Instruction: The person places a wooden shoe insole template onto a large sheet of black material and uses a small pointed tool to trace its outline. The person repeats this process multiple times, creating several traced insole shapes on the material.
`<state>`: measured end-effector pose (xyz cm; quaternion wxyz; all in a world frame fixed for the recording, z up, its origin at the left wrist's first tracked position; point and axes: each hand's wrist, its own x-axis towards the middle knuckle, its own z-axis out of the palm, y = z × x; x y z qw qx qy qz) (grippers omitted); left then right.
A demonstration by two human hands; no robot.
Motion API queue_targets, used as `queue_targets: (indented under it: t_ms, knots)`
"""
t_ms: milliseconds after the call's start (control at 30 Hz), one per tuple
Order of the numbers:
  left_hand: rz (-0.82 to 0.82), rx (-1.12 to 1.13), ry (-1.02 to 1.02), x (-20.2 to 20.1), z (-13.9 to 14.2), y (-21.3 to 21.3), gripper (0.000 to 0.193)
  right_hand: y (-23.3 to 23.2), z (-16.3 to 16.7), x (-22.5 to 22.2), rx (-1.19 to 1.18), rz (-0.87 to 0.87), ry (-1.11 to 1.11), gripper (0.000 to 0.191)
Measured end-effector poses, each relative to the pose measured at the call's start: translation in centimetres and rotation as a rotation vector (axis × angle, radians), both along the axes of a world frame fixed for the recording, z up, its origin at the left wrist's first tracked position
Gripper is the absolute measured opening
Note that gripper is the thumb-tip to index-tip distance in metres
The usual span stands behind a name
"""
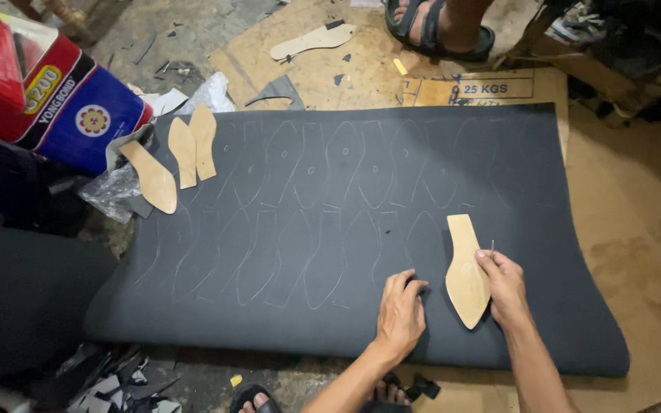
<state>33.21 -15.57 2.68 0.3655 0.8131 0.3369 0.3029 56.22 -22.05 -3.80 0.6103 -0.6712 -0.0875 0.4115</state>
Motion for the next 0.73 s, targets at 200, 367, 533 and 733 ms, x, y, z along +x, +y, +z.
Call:
queue_targets:
  t_ms: [200,367,533,733]
  knots:
    - [0.026,-0.023,-0.027,2.5,-0.5,-1.2,0.038,-0.5,-2.9,0.2,0.118,0.005,-0.064,0.021]
    - [0.047,-0.156,-0.154,4.4,0.0,-2.0,0.043,-1.0,-3.0,0.4,0.157,-0.042,-0.003,0.022]
    - [0.104,-0.25,-0.097,4.0,-0.7,-2.1,0.038,-1.1,-2.4,0.2,0.073,-0.053,0.007,0.022]
    - [0.155,-0.177,0.006,3.8,-0.1,-2.6,0.036,0.0,2.2,-2.7,-0.091,0.032,-0.205,0.024]
